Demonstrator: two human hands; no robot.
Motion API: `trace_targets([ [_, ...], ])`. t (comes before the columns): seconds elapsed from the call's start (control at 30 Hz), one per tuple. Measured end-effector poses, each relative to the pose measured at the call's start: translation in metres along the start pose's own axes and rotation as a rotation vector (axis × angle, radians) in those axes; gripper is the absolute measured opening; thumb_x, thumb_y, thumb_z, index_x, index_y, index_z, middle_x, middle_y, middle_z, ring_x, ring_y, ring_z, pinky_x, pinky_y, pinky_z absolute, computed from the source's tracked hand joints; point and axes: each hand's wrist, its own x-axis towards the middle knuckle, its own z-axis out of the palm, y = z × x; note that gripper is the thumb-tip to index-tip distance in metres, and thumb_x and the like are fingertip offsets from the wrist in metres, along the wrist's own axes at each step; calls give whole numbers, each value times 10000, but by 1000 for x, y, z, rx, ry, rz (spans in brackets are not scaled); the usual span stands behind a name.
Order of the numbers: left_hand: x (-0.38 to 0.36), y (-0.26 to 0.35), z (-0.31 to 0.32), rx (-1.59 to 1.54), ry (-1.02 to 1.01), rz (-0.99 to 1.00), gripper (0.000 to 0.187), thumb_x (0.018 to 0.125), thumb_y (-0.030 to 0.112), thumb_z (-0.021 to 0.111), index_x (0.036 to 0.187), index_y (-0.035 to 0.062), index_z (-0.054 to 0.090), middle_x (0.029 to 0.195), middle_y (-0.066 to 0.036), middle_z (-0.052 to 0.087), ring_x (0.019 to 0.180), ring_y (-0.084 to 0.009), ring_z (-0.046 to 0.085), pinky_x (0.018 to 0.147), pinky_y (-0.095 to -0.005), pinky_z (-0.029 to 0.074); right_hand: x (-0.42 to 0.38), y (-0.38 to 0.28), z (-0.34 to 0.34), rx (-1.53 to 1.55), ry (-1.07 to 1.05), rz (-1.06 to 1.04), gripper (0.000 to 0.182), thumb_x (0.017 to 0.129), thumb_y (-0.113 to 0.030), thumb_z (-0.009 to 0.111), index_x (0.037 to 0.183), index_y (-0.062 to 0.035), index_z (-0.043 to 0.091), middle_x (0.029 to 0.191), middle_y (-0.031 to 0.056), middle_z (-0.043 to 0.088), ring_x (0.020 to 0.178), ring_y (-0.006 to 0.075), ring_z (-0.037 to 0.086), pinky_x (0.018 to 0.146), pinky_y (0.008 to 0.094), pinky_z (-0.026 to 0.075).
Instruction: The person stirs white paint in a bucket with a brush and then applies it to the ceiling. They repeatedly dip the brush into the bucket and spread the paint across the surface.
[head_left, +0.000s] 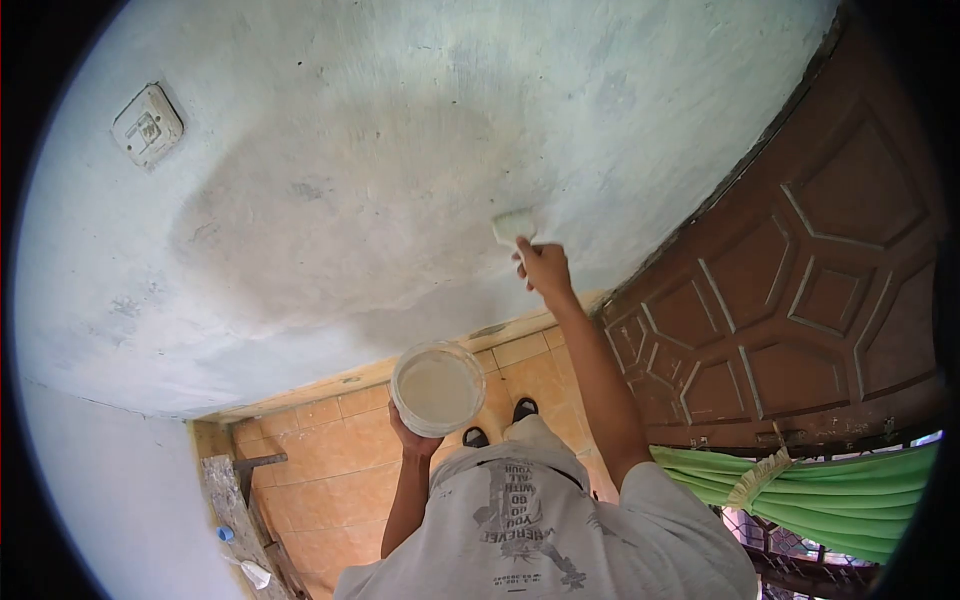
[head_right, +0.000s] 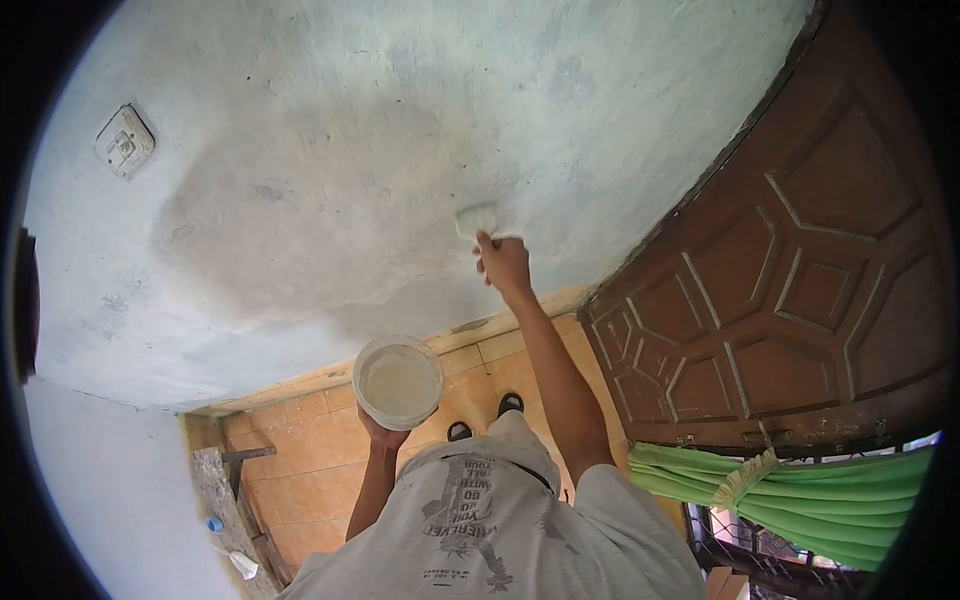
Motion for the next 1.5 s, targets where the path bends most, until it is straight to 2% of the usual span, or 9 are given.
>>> trace_targets([
  [0.13,6,0,2,-26,19,-18,734,998,662,439,1531,161,501,1510,-109,568,1362,-343,560,1098,-561,507,-23,-55,-20,30,1,-130,547,1065,-438,593,796,22,713,514,46,569,389,120,501,405,298,419],
  [0.27,10,-2,7,2,20,-19,724,1001,651,439,1529,161,502,1510,-109,567,1360,-342,560,1098,-558,508,-38,-58,-13,71,72,-250,578,1078,-486,566,781,-2,677,493,25,521,386,100,470,388,282,380],
  [0.47,9,-1,4,-28,-2,10,705,1010,633,439,1531,161,497,1515,-107,562,1367,-343,553,1103,-560,503,-1,48,24,-61,34,-100,572,1081,-489,542,763,-30,666,500,58,582,408,166,578,458,344,469],
  [0.77,5,-1,4,0,-23,-21,708,1010,642,437,1531,166,498,1515,-105,562,1367,-346,552,1099,-565,503,16,99,25,-204,87,-114,552,1056,-449,587,717,-29,709,542,91,645,440,222,638,479,370,520],
  [0.93,9,-2,2,7,-3,-33,706,1009,644,421,1524,169,509,1510,-104,569,1360,-345,558,1096,-568,503,2,94,22,-110,-42,105,505,1042,-394,620,758,6,740,555,87,657,427,190,618,455,346,513],
  [1.13,4,-1,7,15,12,-21,719,1005,652,405,1528,170,508,1511,-105,571,1359,-344,563,1098,-568,503,-3,11,5,-10,8,-25,495,1048,-404,632,824,25,740,549,51,603,405,116,507,393,292,415],
  [1.23,4,0,0,3,22,-19,728,1002,659,406,1535,172,502,1517,-106,566,1368,-346,556,1104,-571,497,-23,-35,-10,-11,27,-112,507,1056,-409,610,818,20,739,528,64,616,407,129,551,402,305,442],
  [1.33,4,-1,-3,10,38,-20,746,994,672,412,1545,176,492,1528,-106,555,1383,-351,543,1114,-579,487,-44,-67,-14,82,68,-204,532,1063,-426,601,789,13,721,524,62,608,407,121,540,380,287,402],
  [1.5,6,0,0,1,26,-18,773,982,694,422,1555,178,478,1547,-105,535,1401,-356,523,1127,-588,473,-18,-25,3,-151,162,-352,509,1071,-384,591,757,2,700,587,130,668,498,262,658,529,400,497],
])
